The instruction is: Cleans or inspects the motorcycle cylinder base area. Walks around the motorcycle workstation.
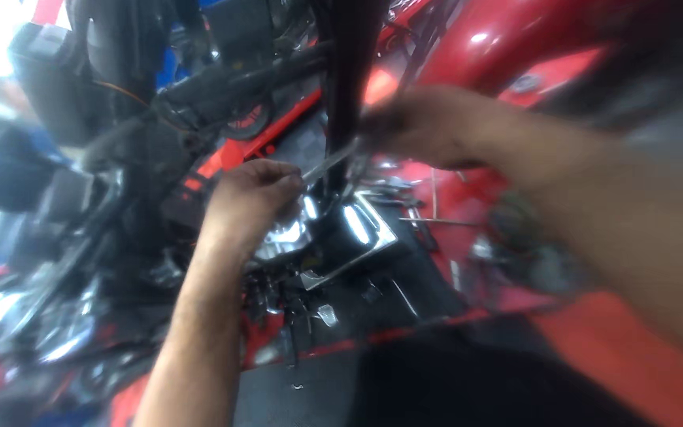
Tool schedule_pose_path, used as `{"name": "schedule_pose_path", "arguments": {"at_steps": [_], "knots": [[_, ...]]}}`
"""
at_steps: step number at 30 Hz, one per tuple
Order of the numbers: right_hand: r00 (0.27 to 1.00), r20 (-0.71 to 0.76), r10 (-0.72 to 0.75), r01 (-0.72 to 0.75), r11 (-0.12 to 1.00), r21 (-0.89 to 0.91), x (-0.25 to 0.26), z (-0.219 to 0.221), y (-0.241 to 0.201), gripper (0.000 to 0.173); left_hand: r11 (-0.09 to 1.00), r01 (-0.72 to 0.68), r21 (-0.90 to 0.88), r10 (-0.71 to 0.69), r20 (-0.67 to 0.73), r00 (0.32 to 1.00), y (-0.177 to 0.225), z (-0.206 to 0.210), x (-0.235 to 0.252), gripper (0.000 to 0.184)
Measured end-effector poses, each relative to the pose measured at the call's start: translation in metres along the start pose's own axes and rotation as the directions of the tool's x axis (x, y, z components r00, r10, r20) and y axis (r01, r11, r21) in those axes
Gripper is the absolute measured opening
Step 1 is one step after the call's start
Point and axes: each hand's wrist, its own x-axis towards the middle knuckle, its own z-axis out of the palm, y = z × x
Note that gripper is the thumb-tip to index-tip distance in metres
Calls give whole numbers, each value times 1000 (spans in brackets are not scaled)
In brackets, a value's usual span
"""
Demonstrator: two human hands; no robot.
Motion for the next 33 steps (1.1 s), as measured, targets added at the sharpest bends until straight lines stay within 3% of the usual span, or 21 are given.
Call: {"name": "schedule_pose_path", "arguments": {"at_steps": [4,10,13,16,18,21,24,28,30,33], "knots": [[998,60,8,-9,1000,7,6,-3,1,16,1000,20,9,-20,12,1000,2,-2,4,17],[987,69,-147,160,959,-233,0,-4,6,16,1000,23,14,-23,17,1000,3,-2,4,16],[978,75,-196,210,920,-332,-25,-3,9,27,999,-6,44,5,19,1000,1,-2,4,15],[990,104,-96,125,936,-329,-72,14,-3,41,995,-34,91,30,41,999,0,-4,5,14],[979,198,57,-9,971,-237,-101,34,-22,41,994,-59,97,53,54,997,-2,-5,6,13],[887,418,195,-258,961,100,-123,63,-66,31,993,-82,88,74,91,993,-4,-9,10,14],[840,520,153,-469,687,555,-126,100,-116,24,991,-64,120,47,138,989,1,-12,14,14],[905,407,122,-421,394,817,-115,152,-169,20,979,-36,202,-5,198,980,10,-17,18,16],[927,360,101,-372,342,863,-110,163,-174,18,969,-27,245,-27,215,976,14,-17,19,16],[950,312,-15,-287,352,891,-113,164,-156,16,980,-13,198,-39,255,966,13,-22,19,19]]}}
